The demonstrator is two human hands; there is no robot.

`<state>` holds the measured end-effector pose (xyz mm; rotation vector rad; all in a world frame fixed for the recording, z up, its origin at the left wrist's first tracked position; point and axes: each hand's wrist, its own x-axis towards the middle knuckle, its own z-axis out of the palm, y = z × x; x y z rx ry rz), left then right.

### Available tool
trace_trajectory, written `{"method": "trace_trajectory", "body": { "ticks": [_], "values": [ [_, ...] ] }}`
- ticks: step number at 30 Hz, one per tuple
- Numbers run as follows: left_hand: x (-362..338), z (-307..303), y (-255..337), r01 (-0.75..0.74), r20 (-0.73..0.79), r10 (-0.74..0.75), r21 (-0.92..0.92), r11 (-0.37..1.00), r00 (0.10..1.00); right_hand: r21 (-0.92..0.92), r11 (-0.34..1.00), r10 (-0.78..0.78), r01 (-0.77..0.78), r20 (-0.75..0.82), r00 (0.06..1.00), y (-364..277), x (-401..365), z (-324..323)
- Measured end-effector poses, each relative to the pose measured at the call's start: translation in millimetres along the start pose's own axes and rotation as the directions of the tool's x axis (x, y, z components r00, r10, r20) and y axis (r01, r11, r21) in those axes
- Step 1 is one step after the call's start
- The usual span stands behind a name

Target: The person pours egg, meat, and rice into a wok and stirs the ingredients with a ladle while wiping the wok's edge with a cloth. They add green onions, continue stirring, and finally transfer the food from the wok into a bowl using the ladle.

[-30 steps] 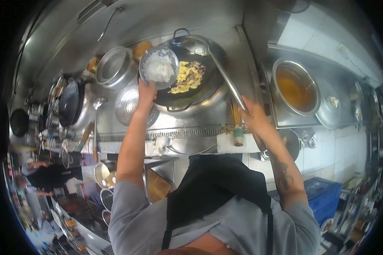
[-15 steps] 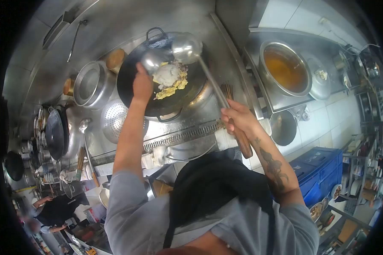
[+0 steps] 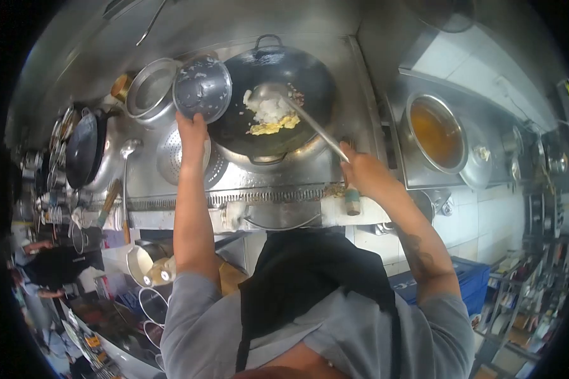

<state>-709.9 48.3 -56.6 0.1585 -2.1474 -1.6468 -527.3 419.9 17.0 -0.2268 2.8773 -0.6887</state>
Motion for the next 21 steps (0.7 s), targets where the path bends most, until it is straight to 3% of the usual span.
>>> {"method": "trace_trajectory", "body": {
  "ticks": [2,3,5,6,9,12,13,15,16,17,18,19,20,21],
  "values": [
    [-28.1,-22.8,36.1,0.272,0.034,-0.273,-0.276,0.922,0.961,0.064,0.998,0.026,-0.026,-0.004,1.000,-9.9,-17.4,-8.2],
    [-37.1,-34.9,33.2,0.333,0.055,-0.334,-0.329,0.884,0.941,0.096,0.995,0.039,-0.039,-0.004,0.999,-10.0,-22.7,-11.2],
    [-54.5,-64.6,24.7,0.443,0.110,-0.442,-0.429,0.787,0.890,-0.042,0.998,0.053,-0.049,0.107,0.993,14.5,-15.2,3.6],
    [-68.0,-79.8,23.7,0.452,0.091,-0.489,-0.554,0.699,0.867,-0.113,0.992,0.067,-0.049,0.158,0.985,27.9,-12.3,8.7],
    [-131.1,-135.3,45.4,0.372,-0.009,-0.603,-0.779,0.504,0.798,-0.025,0.999,0.032,-0.029,0.152,0.988,25.4,-2.2,-19.1],
    [-221.6,-225.3,16.8,0.225,-0.092,-0.586,-0.866,0.446,0.805,-0.048,0.990,-0.137,0.136,-0.022,0.990,67.8,11.4,12.0],
    [-261.9,-249.5,30.7,0.196,-0.163,-0.614,-0.858,0.475,0.773,-0.063,0.978,-0.203,0.198,-0.085,0.975,83.4,12.5,22.4],
    [-348.6,-289.3,60.6,0.200,-0.281,-0.668,-0.812,0.548,0.689,-0.007,0.983,-0.184,0.184,0.027,0.983,90.5,22.7,8.6],
    [-407.0,-337.7,29.6,0.129,-0.274,-0.688,-0.872,0.473,0.672,0.014,0.983,-0.183,0.182,0.082,0.980,90.2,33.0,-1.6],
    [-454.2,-337.6,55.3,0.015,-0.579,-0.559,-0.686,0.727,0.594,-0.025,0.981,-0.191,0.193,0.055,0.980,86.0,37.5,-8.0],
    [-507.9,-337.9,77.6,-0.089,-0.600,-0.492,-0.686,0.722,0.630,-0.056,0.980,-0.191,0.192,0.029,0.981,80.4,36.0,-10.6],
    [-560.9,-366.3,75.3,-0.033,-0.728,-0.605,-0.648,0.761,0.321,-0.088,0.978,-0.192,0.191,-0.006,0.981,78.1,37.3,-12.3],
    [-631.8,-386.5,73.7,-0.101,-0.736,-0.593,-0.651,0.752,0.327,-0.093,0.970,-0.231,0.226,-0.042,0.972,83.3,38.3,-5.1],
    [-677.4,-371.1,90.7,-0.031,-0.850,-0.482,-0.499,0.866,0.215,-0.085,0.962,-0.260,0.259,0.001,0.966,94.2,45.7,4.7]
  ]
}}
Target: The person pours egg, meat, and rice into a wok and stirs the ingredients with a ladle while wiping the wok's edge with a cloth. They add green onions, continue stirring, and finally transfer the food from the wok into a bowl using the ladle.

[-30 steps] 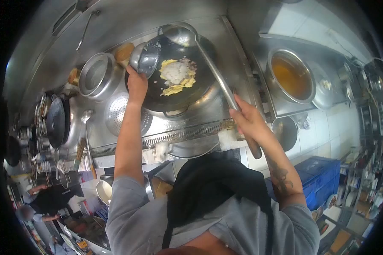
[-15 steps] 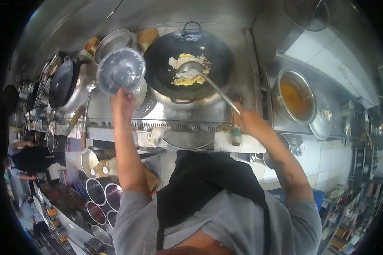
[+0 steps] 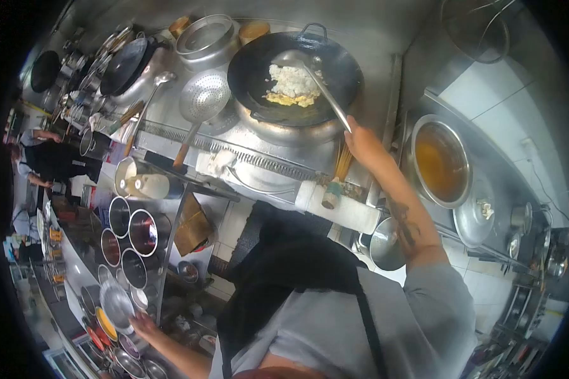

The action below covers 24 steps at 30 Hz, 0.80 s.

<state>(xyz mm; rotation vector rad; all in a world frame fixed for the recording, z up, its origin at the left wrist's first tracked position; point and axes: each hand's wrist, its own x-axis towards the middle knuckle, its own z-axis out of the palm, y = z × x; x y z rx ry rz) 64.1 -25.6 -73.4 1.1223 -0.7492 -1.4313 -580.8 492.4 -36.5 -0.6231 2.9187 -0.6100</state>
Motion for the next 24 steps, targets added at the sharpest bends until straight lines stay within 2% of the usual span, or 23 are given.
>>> {"method": "trace_trajectory", "body": {
  "ticks": [1,2,3,5,8,10,11,14,15,18,19,21,22,23,24],
  "values": [
    [15.0,-89.6,-2.9,-0.102,-0.081,0.100,-0.026,0.994,0.992,0.008,0.999,-0.036,0.036,0.033,0.999,14.2,9.8,9.1],
    [-22.8,-118.9,6.9,-0.128,-0.092,0.129,0.015,0.992,0.987,0.017,0.997,-0.074,0.073,0.062,0.995,20.5,16.7,13.2],
    [-35.4,-175.0,4.9,-0.199,-0.118,0.205,0.061,0.978,0.972,0.062,0.998,0.008,-0.014,0.101,0.995,8.4,20.8,1.5],
    [-90.5,-233.6,-3.6,-0.281,-0.270,0.278,0.028,0.959,0.922,0.137,0.970,0.170,-0.200,0.207,0.964,-26.2,21.8,-26.9],
    [-159.2,-271.8,-26.8,-0.258,-0.410,0.272,0.089,0.962,0.871,-0.022,0.998,-0.056,0.055,-0.046,0.997,-15.8,40.4,10.3],
    [-194.1,-288.1,-41.5,-0.227,-0.466,0.252,0.109,0.968,0.848,-0.049,0.993,-0.109,0.109,0.002,0.994,-3.3,65.6,18.6],
    [-206.1,-293.9,-47.9,-0.211,-0.485,0.240,0.114,0.971,0.841,-0.059,0.989,-0.132,0.134,0.025,0.991,2.3,74.2,23.7],
    [-228.2,-302.4,-61.4,-0.173,-0.518,0.213,0.126,0.977,0.828,0.023,0.999,-0.051,0.050,0.051,0.997,-22.0,56.2,-11.5],
    [-230.4,-302.1,-63.7,-0.165,-0.519,0.208,0.127,0.978,0.829,-0.062,0.994,-0.091,0.086,-0.077,0.993,-13.3,53.4,0.4],
    [-227.4,-302.5,-63.3,-0.128,-0.508,0.184,0.143,0.981,0.842,-0.081,0.994,-0.068,0.078,0.119,0.991,8.1,66.0,11.5],
    [-220.9,-300.4,-60.9,-0.122,-0.495,0.181,0.148,0.981,0.850,0.069,0.998,0.006,-0.015,0.120,0.993,-0.1,56.4,-0.8],
    [-195.8,-290.3,-56.8,-0.127,-0.401,0.174,0.140,0.982,0.900,0.113,0.986,0.104,-0.123,0.158,0.982,-27.1,32.0,-30.2],
    [-174.4,-279.9,-58.5,-0.131,-0.318,0.166,0.129,0.983,0.933,0.132,0.974,0.158,-0.183,0.183,0.970,-31.9,24.6,-35.4],
    [-146.7,-263.2,-66.2,-0.137,-0.195,0.154,0.100,0.986,0.969,0.129,0.981,0.127,-0.143,0.120,0.985,-17.9,27.2,-20.6],
    [-132.1,-180.5,-69.5,0.078,-0.260,-0.004,0.274,0.959,0.966,0.123,0.987,0.098,-0.105,0.060,0.993,4.4,29.0,6.8]
  ]
}}
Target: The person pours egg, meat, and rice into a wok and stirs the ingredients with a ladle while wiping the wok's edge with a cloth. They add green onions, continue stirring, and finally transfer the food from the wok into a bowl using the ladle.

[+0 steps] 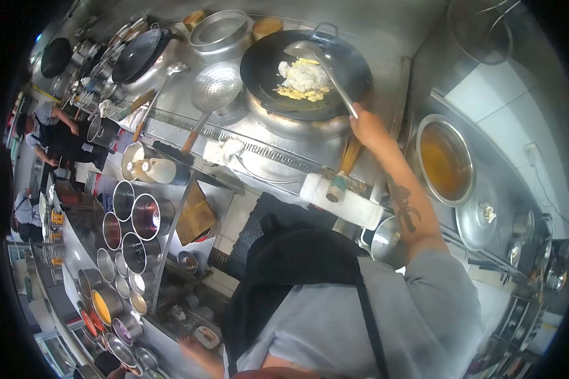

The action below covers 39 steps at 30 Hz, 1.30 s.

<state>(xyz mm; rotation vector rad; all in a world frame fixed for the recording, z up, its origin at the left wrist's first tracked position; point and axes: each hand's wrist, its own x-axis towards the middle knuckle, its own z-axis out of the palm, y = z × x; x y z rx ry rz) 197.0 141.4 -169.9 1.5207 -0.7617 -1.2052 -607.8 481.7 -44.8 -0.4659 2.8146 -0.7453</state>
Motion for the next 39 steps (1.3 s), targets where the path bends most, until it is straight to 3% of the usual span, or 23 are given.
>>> {"method": "trace_trajectory", "body": {
  "ticks": [1,2,3,4,5,6,7,8,9,10,12,14,17,20,23,25,26,27,28,29,30,33,39],
  "values": [
    [41.9,22.0,-16.5,0.180,0.204,-0.183,0.031,0.983,0.962,0.013,1.000,0.016,-0.016,0.010,1.000,4.4,-2.2,2.7],
    [-3.6,123.9,14.8,0.259,0.049,-0.268,0.145,0.955,0.962,0.026,0.999,0.033,-0.033,0.019,0.999,9.0,-4.2,5.4],
    [17.8,158.9,-1.9,0.147,0.495,-0.220,0.183,0.972,0.841,0.059,0.993,0.094,-0.100,0.090,0.991,-8.3,-8.4,-9.7],
    [7.5,222.8,-3.2,0.097,0.536,-0.255,0.304,0.948,0.805,0.087,0.983,0.146,-0.161,0.157,0.977,-22.4,-7.1,-19.4],
    [24.4,267.8,-22.1,-0.213,0.672,-0.150,0.426,0.879,0.725,0.034,0.996,0.080,-0.083,0.080,0.994,-25.2,-6.4,-14.7],
    [14.5,324.7,-21.7,-0.304,0.745,-0.163,0.448,0.841,0.647,-0.027,1.000,0.013,-0.013,0.006,1.000,-24.8,-6.5,-6.2],
    [33.2,372.9,-53.9,-0.539,0.877,-0.047,0.336,0.772,0.478,-0.096,0.994,-0.056,0.050,-0.065,0.996,-25.9,-4.6,0.1],
    [-28.1,429.1,-22.4,-0.604,0.928,-0.028,0.264,0.752,0.371,-0.109,0.994,-0.024,0.020,-0.035,0.999,-32.7,-2.7,6.8],
    [-65.9,472.9,-5.0,-0.790,0.975,0.093,0.105,0.604,0.200,-0.123,0.992,0.011,-0.012,-0.007,1.000,-42.2,1.4,13.5],
    [-83.4,513.3,-6.8,-0.850,0.961,-0.064,0.267,0.454,0.268,-0.139,0.989,0.042,-0.039,0.019,0.999,-48.4,6.8,17.3],
    [-92.8,574.9,-33.6,-0.966,0.952,0.264,-0.203,0.160,-0.156,-0.173,0.985,-0.010,0.013,0.019,1.000,-53.2,10.1,16.4],
    [-113.1,618.3,-34.3,-0.993,0.998,0.025,-0.057,0.106,-0.055,-0.150,0.987,-0.053,0.050,-0.018,0.998,-58.9,-5.3,1.9],
    [-122.2,657.1,-42.5,-0.998,0.977,-0.214,-0.019,-0.062,-0.006,-0.204,0.977,-0.082,0.057,-0.118,0.990,-70.8,-50.3,-3.1],
    [-117.1,669.1,-45.7,-0.988,0.945,-0.314,-0.123,-0.093,-0.088,-0.200,0.973,0.134,-0.119,0.064,0.989,-80.3,-44.4,3.4],
    [-97.1,683.5,-63.2,-0.991,0.938,-0.321,-0.122,0.047,-0.131,-0.069,0.969,0.240,-0.237,0.034,0.970,-109.9,-48.9,-11.7],
    [-73.1,694.9,-84.3,-0.963,0.954,-0.251,-0.100,0.249,-0.164,-0.085,0.985,0.145,-0.150,-0.065,0.987,-109.4,-73.0,-9.2],
    [-61.2,697.8,-91.9,-0.918,0.969,-0.186,-0.081,0.389,-0.165,-0.099,0.989,0.098,-0.109,-0.117,0.988,-109.5,-82.1,-7.8],
    [-53.8,702.9,-101.8,-0.849,0.980,-0.122,-0.070,0.523,-0.155,-0.103,0.981,0.156,-0.164,-0.082,0.984,-111.6,-82.5,-5.2],
    [-93.3,697.3,-31.4,-0.467,0.875,-0.483,0.418,0.779,-0.023,-0.108,0.970,0.214,-0.218,-0.044,0.976,-113.2,-82.6,-0.8],
    [-95.0,700.1,-21.4,-0.258,0.848,-0.511,0.467,0.846,-0.138,-0.110,0.955,0.275,-0.274,-0.004,0.961,-113.7,-85.7,5.8],
    [-94.5,703.3,-17.7,-0.043,0.821,-0.511,0.518,0.854,-0.256,-0.079,0.963,0.260,-0.259,-0.007,0.966,-108.5,-85.3,14.3],
    [-112.6,717.4,-21.7,0.128,0.818,-0.504,0.551,0.824,-0.276,-0.048,0.975,0.213,-0.216,-0.054,0.975,-102.4,-61.8,21.0],
    [-222.2,738.5,-14.5,0.128,0.585,-0.759,0.808,0.575,-0.287,-0.040,0.957,0.284,-0.287,-0.070,0.956,-124.0,-35.1,44.8]
  ]
}}
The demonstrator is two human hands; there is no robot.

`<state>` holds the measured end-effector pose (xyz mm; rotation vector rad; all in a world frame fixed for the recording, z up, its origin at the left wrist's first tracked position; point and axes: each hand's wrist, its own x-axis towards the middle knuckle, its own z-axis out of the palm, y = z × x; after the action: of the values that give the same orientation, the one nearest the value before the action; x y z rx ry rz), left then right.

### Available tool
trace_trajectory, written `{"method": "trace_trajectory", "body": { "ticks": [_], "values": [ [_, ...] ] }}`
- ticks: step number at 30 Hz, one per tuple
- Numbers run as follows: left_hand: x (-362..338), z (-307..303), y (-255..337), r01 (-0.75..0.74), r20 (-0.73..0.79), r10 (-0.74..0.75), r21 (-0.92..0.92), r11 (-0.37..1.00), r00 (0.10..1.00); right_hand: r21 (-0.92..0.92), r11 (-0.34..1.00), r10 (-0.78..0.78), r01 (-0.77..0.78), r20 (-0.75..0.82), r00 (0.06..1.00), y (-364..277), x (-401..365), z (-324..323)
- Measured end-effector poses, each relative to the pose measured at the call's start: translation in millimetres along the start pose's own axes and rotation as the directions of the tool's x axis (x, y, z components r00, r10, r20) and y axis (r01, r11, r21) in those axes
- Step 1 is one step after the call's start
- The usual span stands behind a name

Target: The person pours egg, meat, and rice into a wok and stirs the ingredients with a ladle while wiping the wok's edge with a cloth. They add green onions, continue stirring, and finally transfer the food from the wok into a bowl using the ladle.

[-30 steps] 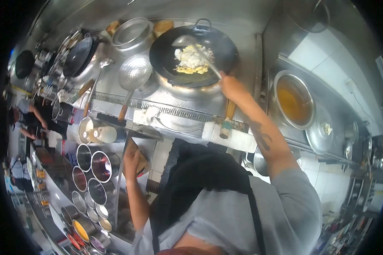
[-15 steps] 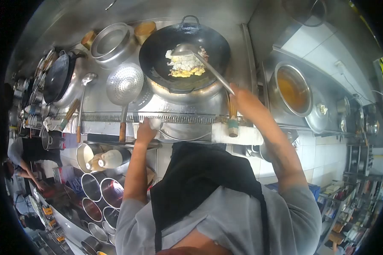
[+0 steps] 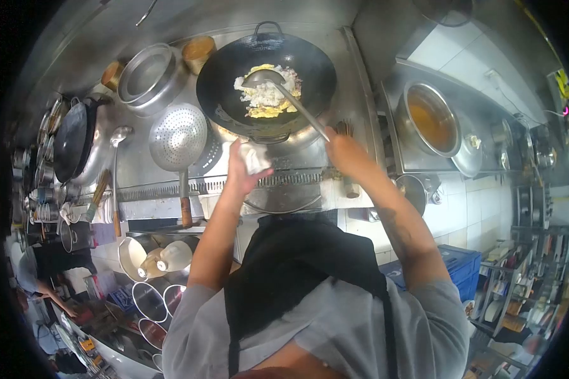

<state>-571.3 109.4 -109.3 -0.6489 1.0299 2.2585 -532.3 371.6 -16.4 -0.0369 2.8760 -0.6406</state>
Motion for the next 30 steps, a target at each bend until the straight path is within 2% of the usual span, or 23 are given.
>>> {"method": "trace_trajectory", "body": {
  "ticks": [1,5,6,8,11,14,17,18,21,25,26,27,29,30],
  "values": [
    [9.6,15.0,-1.0,0.032,-0.019,-0.033,-0.028,0.999,0.999,0.001,1.000,-0.016,0.016,-0.009,1.000,-3.5,3.8,-5.3],
    [24.6,48.2,-3.2,-0.001,-0.066,-0.012,-0.189,0.982,0.998,-0.086,0.996,-0.031,0.022,-0.102,0.994,-17.6,-6.2,-2.2],
    [24.3,47.8,-2.9,0.000,-0.068,-0.014,-0.196,0.981,0.998,-0.103,0.995,-0.014,0.008,-0.066,0.998,-17.0,-4.0,2.1],
    [26.1,44.7,0.1,-0.016,-0.051,0.007,-0.178,0.984,0.999,-0.134,0.991,0.016,-0.017,-0.008,1.000,-14.8,6.8,7.7],
    [35.9,31.1,2.5,-0.035,-0.023,0.031,-0.148,0.988,0.999,-0.056,0.998,-0.043,0.042,-0.002,0.999,-6.6,6.6,-15.4],
    [46.8,30.3,1.5,0.012,-0.038,-0.018,-0.159,0.987,0.999,-0.126,0.991,-0.058,0.044,-0.103,0.993,-8.6,-1.8,-13.8],
    [55.8,32.3,-3.5,0.042,-0.041,-0.048,-0.143,0.989,0.998,-0.172,0.985,0.007,-0.006,0.007,1.000,5.0,16.3,8.6],
    [57.8,29.3,-5.1,0.037,-0.035,-0.042,-0.140,0.989,0.998,-0.106,0.994,0.029,-0.025,0.035,0.999,11.0,18.1,7.5],
    [67.4,24.8,-4.4,0.025,-0.036,-0.032,-0.162,0.986,0.999,0.028,0.994,-0.107,0.106,0.031,0.994,8.9,-14.2,-38.4],
    [76.0,24.3,-4.5,0.033,-0.103,-0.048,-0.139,0.990,0.994,-0.050,0.990,-0.131,0.134,0.056,0.990,32.3,-33.1,-38.9],
    [71.8,22.8,-5.5,0.007,0.003,-0.007,-0.160,0.987,1.000,-0.060,0.990,-0.123,0.128,0.084,0.989,38.0,-23.9,-32.0],
    [62.0,20.9,-18.1,0.012,-0.015,-0.014,-0.168,0.986,1.000,-0.070,0.990,-0.116,0.125,0.113,0.987,42.4,-19.8,-28.2],
    [-23.1,65.9,-11.9,-0.014,-0.039,0.007,-0.182,0.983,0.999,-0.055,0.970,-0.232,0.238,0.098,0.968,55.9,-21.0,-51.3],
    [-41.5,71.6,-14.8,0.033,-0.013,-0.037,-0.230,0.973,0.999,-0.038,0.960,-0.271,0.276,0.096,0.958,59.7,-29.8,-59.1]
  ]
}}
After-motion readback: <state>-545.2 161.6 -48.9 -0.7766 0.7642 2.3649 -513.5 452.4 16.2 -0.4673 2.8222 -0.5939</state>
